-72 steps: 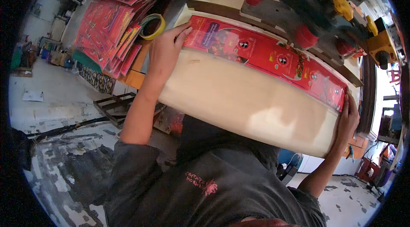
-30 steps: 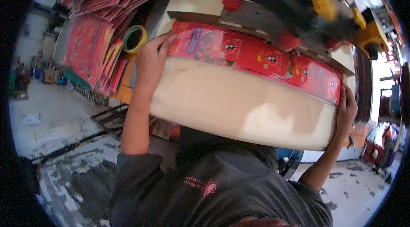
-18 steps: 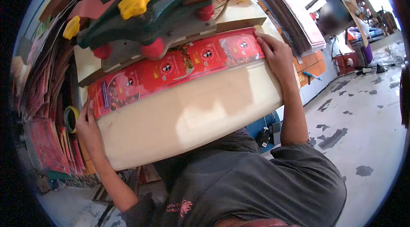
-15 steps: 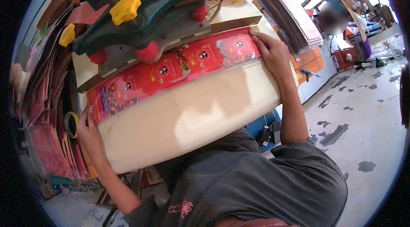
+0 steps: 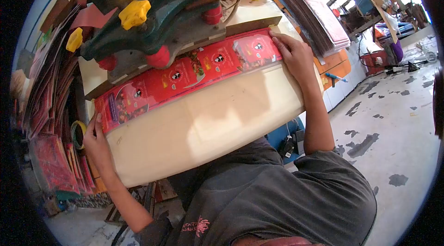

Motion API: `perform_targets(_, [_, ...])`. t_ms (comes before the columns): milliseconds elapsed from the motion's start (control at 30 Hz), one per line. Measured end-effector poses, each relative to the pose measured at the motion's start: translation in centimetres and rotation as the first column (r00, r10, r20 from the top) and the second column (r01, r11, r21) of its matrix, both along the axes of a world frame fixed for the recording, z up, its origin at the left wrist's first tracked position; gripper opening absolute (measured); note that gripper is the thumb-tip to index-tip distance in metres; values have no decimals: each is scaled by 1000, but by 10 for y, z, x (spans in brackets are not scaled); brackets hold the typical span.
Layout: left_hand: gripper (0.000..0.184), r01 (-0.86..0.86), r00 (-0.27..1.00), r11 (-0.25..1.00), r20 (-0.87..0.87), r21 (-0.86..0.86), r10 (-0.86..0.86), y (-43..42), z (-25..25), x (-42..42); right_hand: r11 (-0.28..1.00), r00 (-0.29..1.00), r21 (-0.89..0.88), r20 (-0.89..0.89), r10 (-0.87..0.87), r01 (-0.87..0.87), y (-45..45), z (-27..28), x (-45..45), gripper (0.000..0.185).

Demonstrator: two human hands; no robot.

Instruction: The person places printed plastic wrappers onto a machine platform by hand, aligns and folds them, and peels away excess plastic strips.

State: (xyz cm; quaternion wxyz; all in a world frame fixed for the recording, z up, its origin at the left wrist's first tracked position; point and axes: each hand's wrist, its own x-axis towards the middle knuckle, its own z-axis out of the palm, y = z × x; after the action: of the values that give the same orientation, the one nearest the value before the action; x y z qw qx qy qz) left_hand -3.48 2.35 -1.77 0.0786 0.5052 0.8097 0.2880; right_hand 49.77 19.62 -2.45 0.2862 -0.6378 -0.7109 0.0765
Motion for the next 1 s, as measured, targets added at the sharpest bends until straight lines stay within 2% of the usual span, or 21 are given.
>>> perform_targets(100, [46,-3,1000,1000,14,-6,3,0,3,4,999,1000,45,-20,17,-16,-2,-3,2,28])
perform_targets(233, [43,-54,995,998,-86,43,58,-2,5,13,997,993,64,-103,60,-53,-4,0,1,28])
perform_targets(300, [42,-58,995,997,-81,44,61,-5,7,13,996,984,-15,-158,86,-90,-7,6,3,30])
perform_targets(367, [35,-37,999,998,-7,58,38,-8,10,15,989,976,-92,-196,98,-117,-17,15,4,31])
perform_targets(467, [37,-111,993,992,33,53,109,-12,13,18,986,980,-84,-151,133,-147,-27,20,-3,33])
perform_targets(533, [39,-40,996,994,82,102,32,-14,12,17,988,985,-92,-134,107,-120,-34,25,-11,33])
perform_targets(633, [36,-27,997,984,83,177,12,-13,12,22,992,988,-64,-117,103,-111,-36,20,-12,33])
perform_targets(833, [33,-18,998,987,66,160,8,-12,2,12,992,986,-26,-113,124,-127,-30,4,-2,34])
perform_targets(1000, [33,8,999,982,49,189,-17,-11,1,12,993,989,-15,-103,111,-113,-34,12,-10,34])
